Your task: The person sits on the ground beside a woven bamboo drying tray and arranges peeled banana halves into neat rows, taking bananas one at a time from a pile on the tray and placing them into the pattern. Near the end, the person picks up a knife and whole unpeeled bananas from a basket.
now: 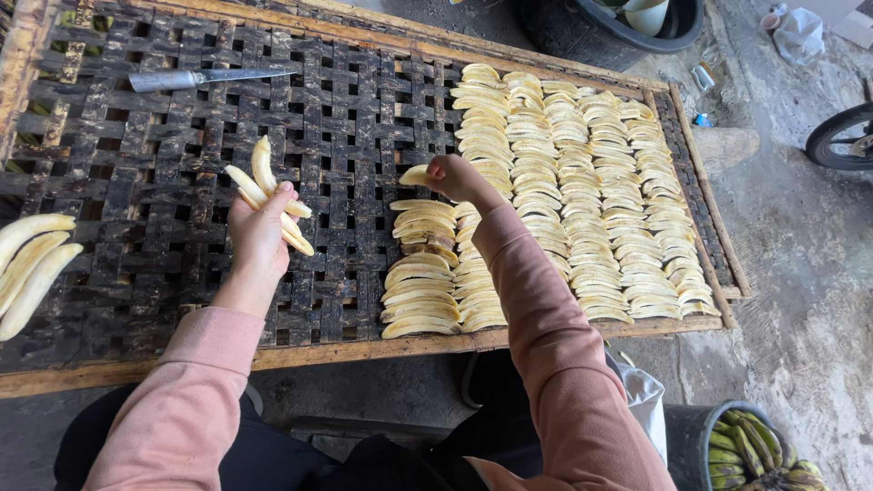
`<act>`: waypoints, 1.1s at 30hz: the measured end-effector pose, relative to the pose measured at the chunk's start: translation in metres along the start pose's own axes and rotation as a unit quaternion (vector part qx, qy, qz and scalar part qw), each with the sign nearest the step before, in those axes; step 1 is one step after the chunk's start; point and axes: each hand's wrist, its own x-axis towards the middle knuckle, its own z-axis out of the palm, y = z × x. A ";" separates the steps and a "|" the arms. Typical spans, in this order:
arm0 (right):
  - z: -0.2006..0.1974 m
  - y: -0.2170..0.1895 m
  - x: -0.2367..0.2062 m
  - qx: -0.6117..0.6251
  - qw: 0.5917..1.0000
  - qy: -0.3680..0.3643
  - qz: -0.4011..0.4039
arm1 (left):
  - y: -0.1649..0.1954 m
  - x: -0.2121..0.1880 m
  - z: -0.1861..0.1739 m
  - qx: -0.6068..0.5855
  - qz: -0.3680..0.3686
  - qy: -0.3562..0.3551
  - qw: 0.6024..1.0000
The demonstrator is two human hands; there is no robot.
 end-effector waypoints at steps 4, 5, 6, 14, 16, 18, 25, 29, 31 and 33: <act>-0.006 -0.006 0.008 0.052 0.997 0.008 -0.061 | 0.004 -0.003 0.001 0.003 -0.007 0.003 1.000; -0.005 -0.008 0.009 0.057 0.995 0.005 -0.086 | 0.005 -0.003 0.002 -0.001 -0.006 0.004 1.000; -0.004 -0.010 0.010 0.053 0.995 -0.007 -0.086 | 0.007 -0.004 0.002 0.000 -0.008 0.006 1.000; -0.005 -0.033 0.000 0.001 1.000 -0.008 -0.028 | 0.014 -0.005 0.000 0.008 -0.002 0.001 1.000; -0.008 -0.039 -0.004 -0.031 0.999 0.023 -0.017 | 0.013 -0.004 -0.002 0.014 0.000 0.000 1.000; -0.011 -0.043 -0.006 -0.071 0.991 0.107 -0.041 | 0.011 -0.003 -0.002 0.017 0.001 -0.001 1.000; -0.003 -0.020 0.008 0.006 0.994 0.100 -0.043 | 0.011 -0.003 0.002 -0.056 -0.055 -0.013 0.997; -0.007 -0.017 0.011 0.060 0.995 0.052 -0.059 | 0.010 -0.006 0.010 0.013 -0.073 -0.044 0.996; -0.010 -0.029 0.006 0.029 0.992 0.098 -0.074 | 0.004 -0.010 0.015 0.061 -0.079 -0.036 0.994; -0.008 -0.054 -0.007 0.164 0.983 0.086 -0.023 | -0.003 -0.011 0.018 0.114 -0.063 -0.044 0.990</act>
